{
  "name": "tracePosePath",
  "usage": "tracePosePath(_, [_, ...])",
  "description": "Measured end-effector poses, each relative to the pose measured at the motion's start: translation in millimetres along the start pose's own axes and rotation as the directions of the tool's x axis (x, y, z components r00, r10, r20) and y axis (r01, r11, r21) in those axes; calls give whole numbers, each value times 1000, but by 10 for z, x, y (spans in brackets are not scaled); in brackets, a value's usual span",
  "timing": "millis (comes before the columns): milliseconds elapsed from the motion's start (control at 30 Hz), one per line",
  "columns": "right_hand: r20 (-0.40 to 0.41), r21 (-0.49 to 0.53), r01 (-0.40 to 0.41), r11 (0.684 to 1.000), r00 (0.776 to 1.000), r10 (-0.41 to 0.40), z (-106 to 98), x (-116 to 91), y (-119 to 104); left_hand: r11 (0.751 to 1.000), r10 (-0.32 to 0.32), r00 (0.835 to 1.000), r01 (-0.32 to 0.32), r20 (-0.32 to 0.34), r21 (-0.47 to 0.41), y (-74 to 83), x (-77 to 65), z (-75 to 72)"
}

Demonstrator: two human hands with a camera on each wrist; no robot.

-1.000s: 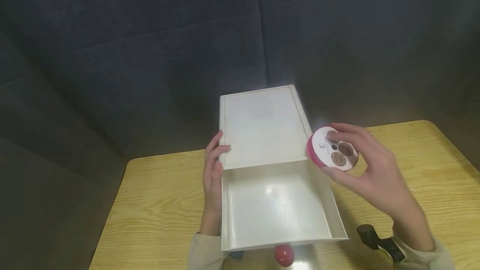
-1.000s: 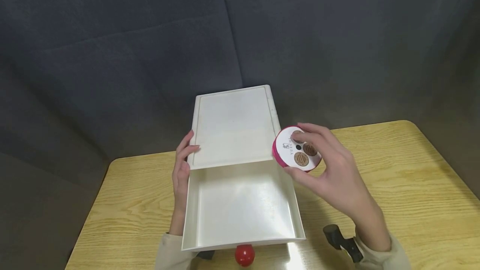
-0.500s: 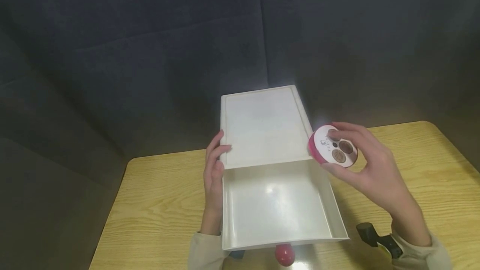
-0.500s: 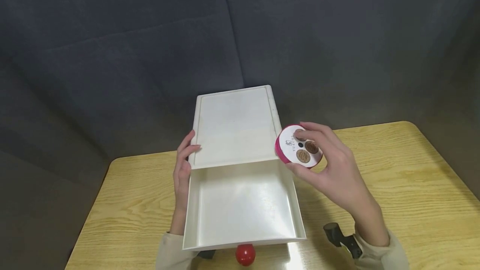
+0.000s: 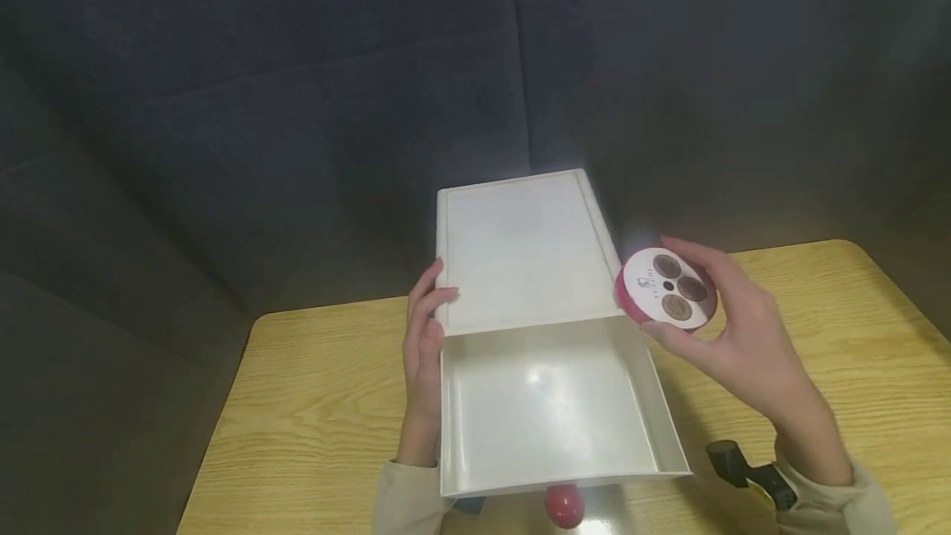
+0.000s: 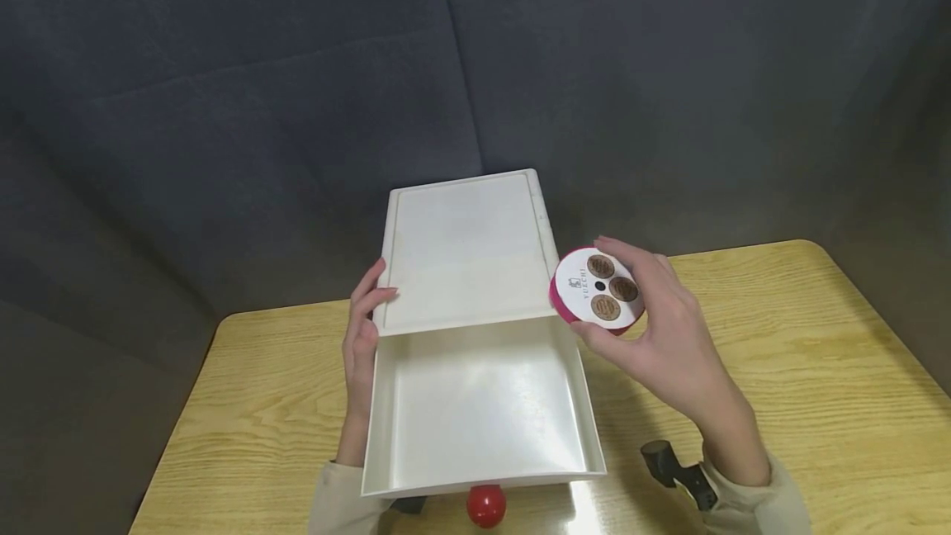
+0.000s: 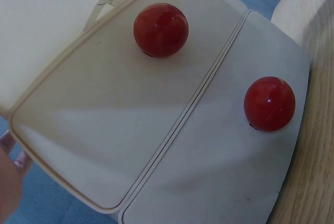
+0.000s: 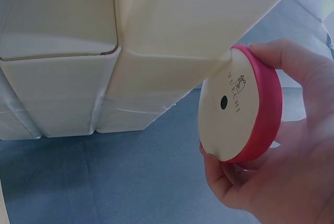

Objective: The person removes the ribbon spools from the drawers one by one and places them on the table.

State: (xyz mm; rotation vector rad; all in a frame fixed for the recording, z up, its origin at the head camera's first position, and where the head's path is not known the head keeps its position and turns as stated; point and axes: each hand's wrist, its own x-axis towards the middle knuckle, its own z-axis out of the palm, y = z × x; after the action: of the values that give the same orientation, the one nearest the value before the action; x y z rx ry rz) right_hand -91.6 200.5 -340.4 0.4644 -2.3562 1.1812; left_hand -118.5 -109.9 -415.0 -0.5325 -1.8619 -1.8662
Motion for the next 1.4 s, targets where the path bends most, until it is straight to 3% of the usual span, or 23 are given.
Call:
tracePosePath(567, [-13,-6,64,998,998,-64,10,23,45,1000,7,1000,-7,5,-6,-8,11,-13])
tracePosePath(1033, [-42,-7,10,1000,999,-10,22,20,111,1000,8,1000,-8,3,2,-17,2,-19])
tracePosePath(1400, [-12,-53,-9,999,1000,8,61,52,191,1000,-1,1000,1,3,-11,-13,4,-9])
